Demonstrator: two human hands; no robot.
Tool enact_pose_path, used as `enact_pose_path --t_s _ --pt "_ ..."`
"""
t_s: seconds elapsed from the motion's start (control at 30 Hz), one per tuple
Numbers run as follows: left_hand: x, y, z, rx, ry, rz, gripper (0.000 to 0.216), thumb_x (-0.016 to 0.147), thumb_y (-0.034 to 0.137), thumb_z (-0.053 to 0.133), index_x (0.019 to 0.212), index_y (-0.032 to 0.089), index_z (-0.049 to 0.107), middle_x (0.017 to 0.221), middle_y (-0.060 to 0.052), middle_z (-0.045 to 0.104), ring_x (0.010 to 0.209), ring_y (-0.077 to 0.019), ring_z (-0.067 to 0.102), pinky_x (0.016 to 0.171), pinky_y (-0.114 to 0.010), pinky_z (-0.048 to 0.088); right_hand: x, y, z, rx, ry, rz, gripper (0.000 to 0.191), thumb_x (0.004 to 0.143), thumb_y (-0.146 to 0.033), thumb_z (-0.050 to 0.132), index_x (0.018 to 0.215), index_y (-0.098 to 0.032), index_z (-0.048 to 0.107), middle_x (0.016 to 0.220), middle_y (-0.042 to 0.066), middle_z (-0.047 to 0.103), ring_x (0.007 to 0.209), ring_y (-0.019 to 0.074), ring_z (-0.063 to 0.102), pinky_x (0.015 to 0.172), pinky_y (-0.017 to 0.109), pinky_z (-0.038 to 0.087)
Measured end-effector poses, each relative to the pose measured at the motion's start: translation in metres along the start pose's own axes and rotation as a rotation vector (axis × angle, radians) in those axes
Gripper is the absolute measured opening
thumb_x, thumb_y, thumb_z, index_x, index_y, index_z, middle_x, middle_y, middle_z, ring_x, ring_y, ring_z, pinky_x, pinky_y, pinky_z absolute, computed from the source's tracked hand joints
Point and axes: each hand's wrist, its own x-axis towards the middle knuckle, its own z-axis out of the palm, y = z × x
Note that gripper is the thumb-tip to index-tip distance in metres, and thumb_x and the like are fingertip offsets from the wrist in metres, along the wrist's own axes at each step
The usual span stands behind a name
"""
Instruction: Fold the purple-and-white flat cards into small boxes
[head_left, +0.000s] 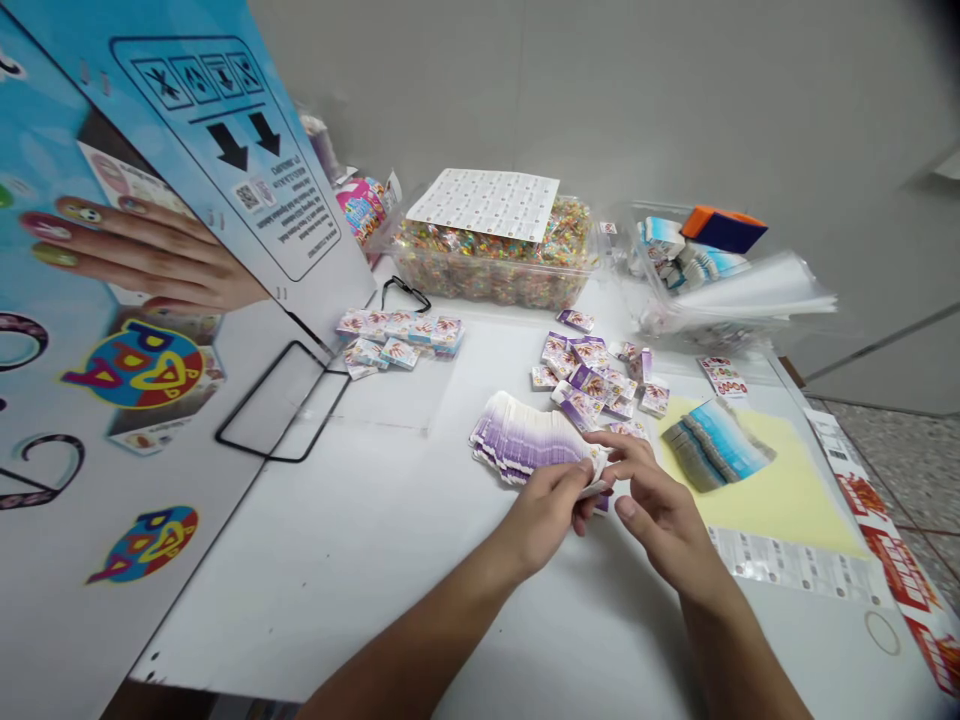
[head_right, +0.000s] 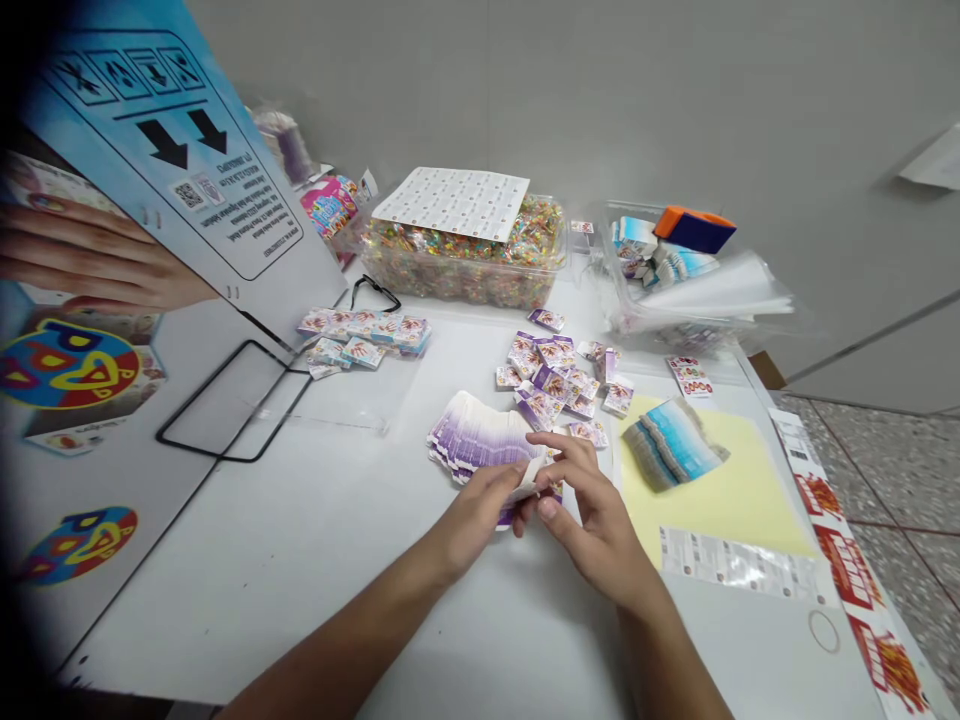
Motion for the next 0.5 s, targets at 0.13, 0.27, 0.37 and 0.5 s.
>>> enact_pose_path --t_s 0.13,0.27,0.37,0.5 --pt "0.001 -0.004 -0.006 0.083 0.077 0.020 0.050 0.095 0.056 0.046 0.068 0.016 0.058 0.062 0.000 0.052 0.061 -0.0147 0.048 0.063 -0.028 0.036 0.001 -0.004 0.002 -0.105 -0.105 0.004 0.017 0.096 -0.039 0.061 0.103 -0.028 0.072 0.140 0.009 0.059 0.133 0.0313 0.047 0.115 0.057 0.030" --pt "0.000 -0.012 -0.006 0.081 0.116 0.081 0.045 0.094 0.054 0.053 0.078 0.015 0.069 0.065 -0.001 0.060 0.063 -0.0155 0.050 0.061 -0.027 0.035 0.003 -0.010 0.008 -0.089 -0.099 -0.008 0.010 0.094 -0.028 0.065 0.094 -0.027 0.075 0.132 0.008 0.063 0.125 0.0279 0.053 0.103 0.049 0.047" --pt "-0.002 -0.016 -0.004 -0.005 0.060 0.010 0.049 0.093 0.059 0.051 0.078 0.016 0.070 0.053 0.002 0.052 0.051 -0.0138 0.043 0.053 -0.027 0.031 0.003 -0.012 0.007 -0.058 -0.077 -0.051 0.017 0.092 -0.024 0.066 0.077 -0.025 0.075 0.124 0.007 0.068 0.116 0.0274 0.058 0.097 0.048 0.051" --pt "-0.004 -0.010 -0.003 -0.036 -0.034 -0.019 0.045 0.091 0.057 0.056 0.081 0.016 0.072 0.055 0.001 0.054 0.057 -0.0161 0.050 0.061 -0.028 0.038 0.002 -0.012 0.004 0.086 -0.076 -0.112 0.006 0.088 -0.023 0.072 0.084 -0.026 0.075 0.122 0.006 0.069 0.114 0.0272 0.061 0.098 0.049 0.050"
